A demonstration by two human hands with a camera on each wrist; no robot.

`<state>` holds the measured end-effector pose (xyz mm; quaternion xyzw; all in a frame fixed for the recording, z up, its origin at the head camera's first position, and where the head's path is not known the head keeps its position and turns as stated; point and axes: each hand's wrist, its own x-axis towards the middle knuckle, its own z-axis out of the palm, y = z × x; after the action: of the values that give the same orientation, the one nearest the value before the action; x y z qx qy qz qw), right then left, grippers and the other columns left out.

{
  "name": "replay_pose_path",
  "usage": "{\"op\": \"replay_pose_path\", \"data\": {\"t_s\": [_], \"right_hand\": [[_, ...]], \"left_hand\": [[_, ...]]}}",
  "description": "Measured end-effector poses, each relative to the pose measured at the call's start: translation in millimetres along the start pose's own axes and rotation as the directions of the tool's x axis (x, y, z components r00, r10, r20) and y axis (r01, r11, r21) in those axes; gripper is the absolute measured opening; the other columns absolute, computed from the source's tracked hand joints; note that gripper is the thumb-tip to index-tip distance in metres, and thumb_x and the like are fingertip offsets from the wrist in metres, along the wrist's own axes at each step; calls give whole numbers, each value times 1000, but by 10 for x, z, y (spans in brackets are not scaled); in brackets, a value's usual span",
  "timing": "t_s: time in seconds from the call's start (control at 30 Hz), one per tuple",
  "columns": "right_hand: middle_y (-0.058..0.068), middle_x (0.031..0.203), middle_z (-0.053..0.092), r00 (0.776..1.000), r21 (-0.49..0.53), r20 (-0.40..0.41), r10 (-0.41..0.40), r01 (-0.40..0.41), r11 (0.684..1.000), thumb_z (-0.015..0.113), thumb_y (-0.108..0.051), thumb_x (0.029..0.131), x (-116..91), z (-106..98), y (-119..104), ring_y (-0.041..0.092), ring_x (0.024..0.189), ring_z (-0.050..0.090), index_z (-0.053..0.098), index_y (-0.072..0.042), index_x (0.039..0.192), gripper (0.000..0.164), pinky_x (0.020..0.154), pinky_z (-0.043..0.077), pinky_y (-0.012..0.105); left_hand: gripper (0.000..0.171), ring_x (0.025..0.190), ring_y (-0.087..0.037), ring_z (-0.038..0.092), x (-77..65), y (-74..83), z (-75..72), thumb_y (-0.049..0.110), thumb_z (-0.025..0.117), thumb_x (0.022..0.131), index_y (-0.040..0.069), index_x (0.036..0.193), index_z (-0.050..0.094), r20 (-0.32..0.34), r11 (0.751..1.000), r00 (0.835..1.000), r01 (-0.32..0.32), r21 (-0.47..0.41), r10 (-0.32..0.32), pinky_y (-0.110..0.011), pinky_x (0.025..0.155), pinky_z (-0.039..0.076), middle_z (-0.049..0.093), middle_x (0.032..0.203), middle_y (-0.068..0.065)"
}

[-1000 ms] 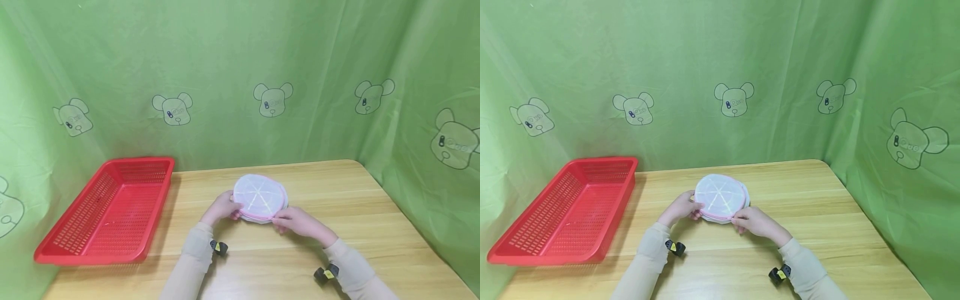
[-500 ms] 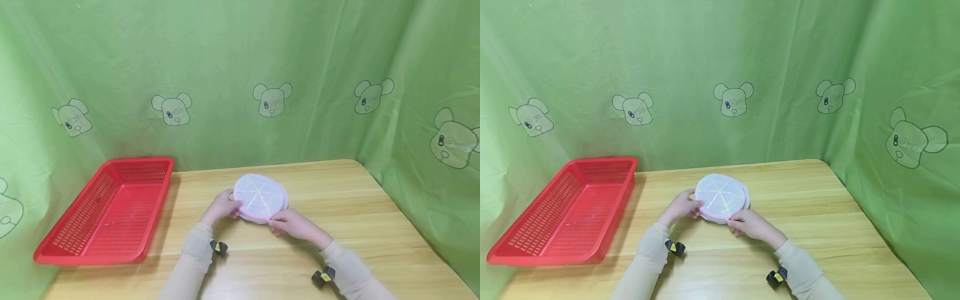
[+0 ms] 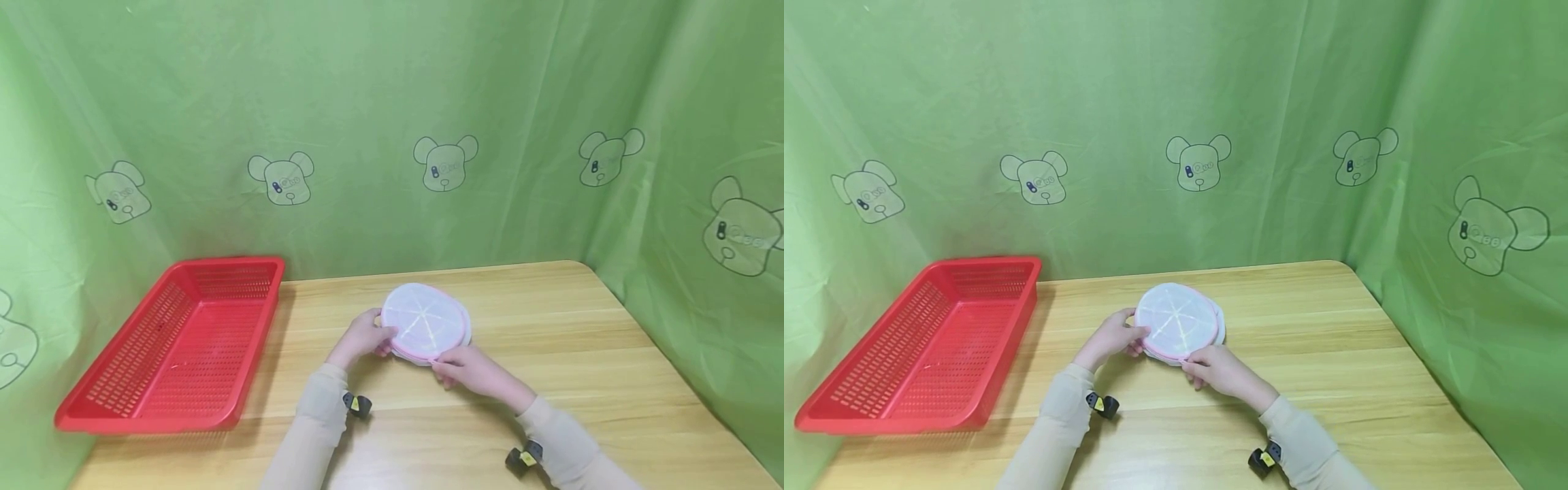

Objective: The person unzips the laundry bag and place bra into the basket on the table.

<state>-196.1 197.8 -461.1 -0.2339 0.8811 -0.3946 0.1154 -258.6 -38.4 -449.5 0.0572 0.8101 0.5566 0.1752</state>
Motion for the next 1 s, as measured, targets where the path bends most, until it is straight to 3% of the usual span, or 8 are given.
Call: {"op": "replay_pose_path", "data": {"t_s": [0.47,1.0], "right_hand": [[2,66,66,1000,-34,-22,-3,2,999,56,-23,98,14,21,-31,9,61,59,65,-7,76,29,59,50,18],[4,70,67,1000,-19,-2,-16,16,1000,56,-23,98,6,-13,13,11,65,62,65,-6,78,28,61,53,20]], "left_hand": [[66,58,-14,61,32,-35,10,10,63,92,-1,149,32,24,1000,1000,-14,-1,14,-27,57,60,64,71,-8],[66,55,-12,58,14,-16,13,4,62,92,-2,149,30,27,1000,1000,-7,-25,7,-25,55,58,61,69,-6]]}}
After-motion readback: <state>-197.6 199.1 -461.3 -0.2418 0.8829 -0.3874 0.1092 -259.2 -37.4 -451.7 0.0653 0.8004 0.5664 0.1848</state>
